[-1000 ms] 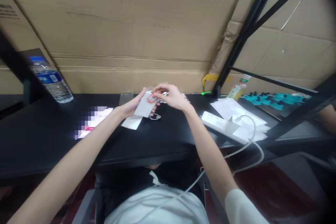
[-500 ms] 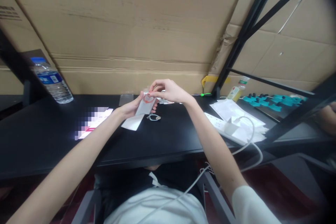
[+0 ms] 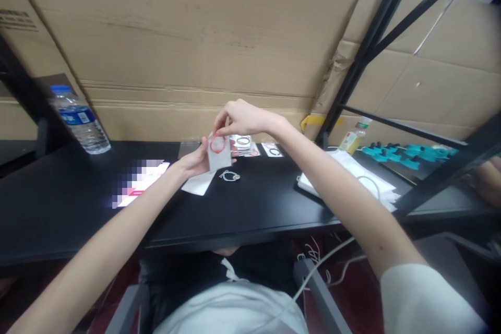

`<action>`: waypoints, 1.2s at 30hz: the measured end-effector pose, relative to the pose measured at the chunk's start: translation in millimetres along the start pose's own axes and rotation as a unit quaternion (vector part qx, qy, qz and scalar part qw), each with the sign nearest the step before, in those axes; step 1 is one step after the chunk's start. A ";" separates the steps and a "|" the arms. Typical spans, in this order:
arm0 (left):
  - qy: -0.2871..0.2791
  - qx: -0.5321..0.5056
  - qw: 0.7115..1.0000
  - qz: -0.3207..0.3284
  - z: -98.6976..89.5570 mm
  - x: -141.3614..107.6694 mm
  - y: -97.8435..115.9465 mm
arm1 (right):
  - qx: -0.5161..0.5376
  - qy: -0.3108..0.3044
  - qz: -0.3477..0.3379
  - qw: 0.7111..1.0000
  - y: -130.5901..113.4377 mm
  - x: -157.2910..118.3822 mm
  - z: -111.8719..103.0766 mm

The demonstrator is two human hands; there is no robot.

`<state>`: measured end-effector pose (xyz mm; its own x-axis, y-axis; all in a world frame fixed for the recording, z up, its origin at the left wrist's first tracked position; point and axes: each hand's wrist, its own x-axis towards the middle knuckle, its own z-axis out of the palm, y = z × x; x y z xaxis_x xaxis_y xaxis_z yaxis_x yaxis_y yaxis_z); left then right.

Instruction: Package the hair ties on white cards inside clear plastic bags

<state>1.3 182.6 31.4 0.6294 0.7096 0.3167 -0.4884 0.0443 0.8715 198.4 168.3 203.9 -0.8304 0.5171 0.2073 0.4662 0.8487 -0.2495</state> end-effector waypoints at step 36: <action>0.078 -0.061 0.991 -0.086 17.9 3.5 6.4 | 0.183 -0.195 0.106 0.958 4.2 1.1 9.0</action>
<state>11.1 172.8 44.8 0.6128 0.7843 0.0966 -0.4574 0.2524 0.8527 196.7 171.5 194.5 -0.8132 0.5324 -0.2351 0.5575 0.5967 -0.5772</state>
